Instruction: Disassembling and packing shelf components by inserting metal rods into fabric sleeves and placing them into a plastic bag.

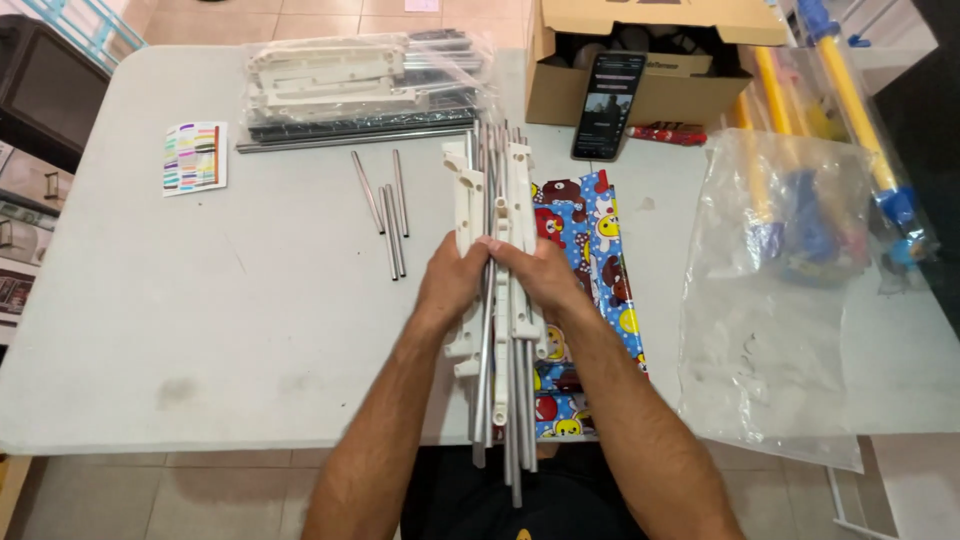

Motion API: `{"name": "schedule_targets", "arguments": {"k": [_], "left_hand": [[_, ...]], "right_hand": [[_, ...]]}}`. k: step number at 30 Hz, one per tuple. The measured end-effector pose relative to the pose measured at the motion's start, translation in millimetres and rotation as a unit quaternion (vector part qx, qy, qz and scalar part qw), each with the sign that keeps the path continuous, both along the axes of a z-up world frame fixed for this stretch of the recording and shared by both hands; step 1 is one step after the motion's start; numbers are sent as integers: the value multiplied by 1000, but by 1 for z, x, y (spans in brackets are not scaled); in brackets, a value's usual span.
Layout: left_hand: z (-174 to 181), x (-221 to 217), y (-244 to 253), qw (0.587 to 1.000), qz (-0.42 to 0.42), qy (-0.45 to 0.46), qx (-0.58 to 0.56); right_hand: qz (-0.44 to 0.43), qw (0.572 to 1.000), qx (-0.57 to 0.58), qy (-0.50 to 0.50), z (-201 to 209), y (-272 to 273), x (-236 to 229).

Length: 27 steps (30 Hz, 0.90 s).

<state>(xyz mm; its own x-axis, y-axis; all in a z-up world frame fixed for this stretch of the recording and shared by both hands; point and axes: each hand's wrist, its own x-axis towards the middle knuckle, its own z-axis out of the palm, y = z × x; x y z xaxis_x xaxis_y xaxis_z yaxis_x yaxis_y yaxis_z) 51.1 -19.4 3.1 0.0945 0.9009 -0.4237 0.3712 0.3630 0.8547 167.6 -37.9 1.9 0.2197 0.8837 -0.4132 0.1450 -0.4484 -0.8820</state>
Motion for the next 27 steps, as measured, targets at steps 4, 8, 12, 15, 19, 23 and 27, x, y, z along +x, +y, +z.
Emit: {"name": "schedule_targets", "arguments": {"k": [4,8,12,15,19,23,27], "left_hand": [[-7,42,-8,1000,-10,-12,-15],[-59,63,1,999,3,15,-45],[-31,67,-10,999,11,44,-23],[-16,66,-24,999,-7,33,16],[-14,65,-31,998,-13,47,27],[-20,65,-32,997,-12,26,74],[-32,62,-33,994,-29,56,84]], "right_hand": [[-27,1000,7,-8,-10,-8,30],[10,994,-54,-96,-24,-7,55],[63,975,-64,-201,-53,-2,88],[61,972,-77,-213,-36,-12,86],[62,972,-28,-225,-58,-11,99],[62,958,20,-278,-63,-19,108],[69,949,16,-307,-52,-33,110]]}}
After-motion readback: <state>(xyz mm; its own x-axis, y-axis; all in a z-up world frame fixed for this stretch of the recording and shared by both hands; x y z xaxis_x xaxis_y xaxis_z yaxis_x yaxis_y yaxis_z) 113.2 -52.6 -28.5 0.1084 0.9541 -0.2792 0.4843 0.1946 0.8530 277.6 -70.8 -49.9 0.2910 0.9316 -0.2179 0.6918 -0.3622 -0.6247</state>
